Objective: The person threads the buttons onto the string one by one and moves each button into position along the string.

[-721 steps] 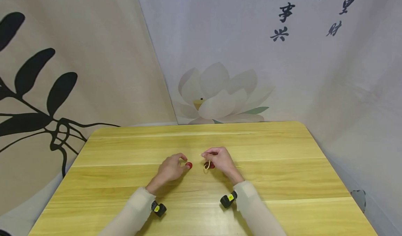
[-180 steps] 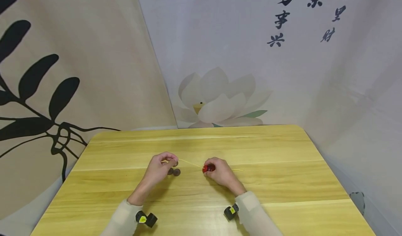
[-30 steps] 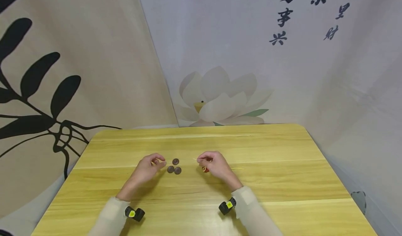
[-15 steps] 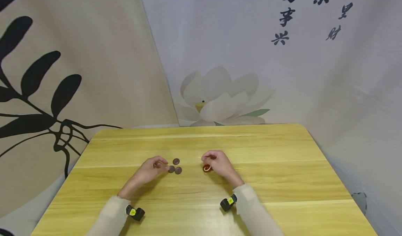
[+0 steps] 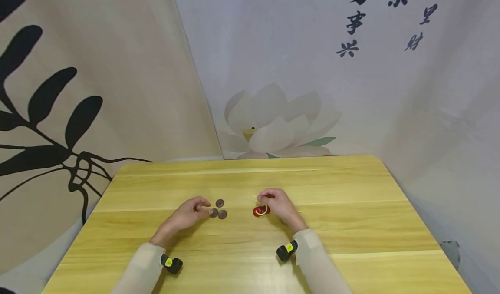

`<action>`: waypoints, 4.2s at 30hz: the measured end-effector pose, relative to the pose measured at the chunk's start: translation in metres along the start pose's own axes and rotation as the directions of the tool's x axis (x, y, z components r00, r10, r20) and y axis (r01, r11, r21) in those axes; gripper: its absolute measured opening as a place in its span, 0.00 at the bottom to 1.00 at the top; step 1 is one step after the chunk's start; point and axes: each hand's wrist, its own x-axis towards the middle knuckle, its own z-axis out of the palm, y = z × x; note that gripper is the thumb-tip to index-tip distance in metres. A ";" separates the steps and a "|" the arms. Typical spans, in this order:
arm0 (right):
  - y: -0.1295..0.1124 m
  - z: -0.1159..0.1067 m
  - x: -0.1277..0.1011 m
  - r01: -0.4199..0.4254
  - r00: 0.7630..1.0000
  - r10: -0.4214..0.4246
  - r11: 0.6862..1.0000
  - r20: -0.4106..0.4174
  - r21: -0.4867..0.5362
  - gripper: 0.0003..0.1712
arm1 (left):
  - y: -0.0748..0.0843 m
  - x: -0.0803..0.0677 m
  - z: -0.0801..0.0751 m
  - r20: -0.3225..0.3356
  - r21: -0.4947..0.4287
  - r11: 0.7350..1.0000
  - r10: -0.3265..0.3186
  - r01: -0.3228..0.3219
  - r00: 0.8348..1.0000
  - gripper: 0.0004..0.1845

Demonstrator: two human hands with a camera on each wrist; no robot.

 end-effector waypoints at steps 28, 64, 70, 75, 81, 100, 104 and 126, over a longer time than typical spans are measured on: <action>0.000 -0.005 0.001 0.006 1.000 -0.009 0.997 0.029 0.080 0.12 | 0.005 0.002 0.005 -0.007 0.115 0.993 0.032 -0.031 0.999 0.11; 0.004 -0.003 0.003 0.011 0.999 -0.014 0.997 0.036 0.071 0.10 | 0.005 0.000 0.007 -0.027 0.135 0.991 -0.006 0.010 1.000 0.06; 0.001 0.000 0.001 -0.002 1.000 0.002 0.996 -0.002 0.090 0.09 | 0.006 0.000 0.006 -0.018 0.121 0.993 -0.006 0.008 1.000 0.07; -0.001 0.001 0.000 0.005 1.000 -0.005 0.996 -0.004 0.092 0.11 | 0.005 0.001 0.006 -0.021 0.094 0.996 -0.010 0.012 1.000 0.07; -0.002 0.001 0.001 0.025 0.999 -0.024 0.996 -0.022 0.084 0.11 | 0.005 0.000 0.009 -0.049 0.083 0.996 -0.020 0.024 0.999 0.07; -0.025 0.008 -0.011 0.064 0.998 -0.064 0.998 -0.022 -0.011 0.10 | 0.002 -0.003 0.008 -0.084 -0.025 0.998 -0.068 0.066 0.994 0.06; -0.032 0.010 -0.015 0.086 0.996 -0.086 0.996 -0.002 -0.015 0.10 | 0.003 -0.004 0.008 -0.088 -0.066 0.995 -0.084 0.079 0.993 0.06; -0.054 0.020 -0.026 0.143 0.988 -0.141 0.989 0.057 -0.045 0.10 | 0.033 -0.010 0.008 -0.204 -0.106 0.994 -0.005 -0.017 0.979 0.05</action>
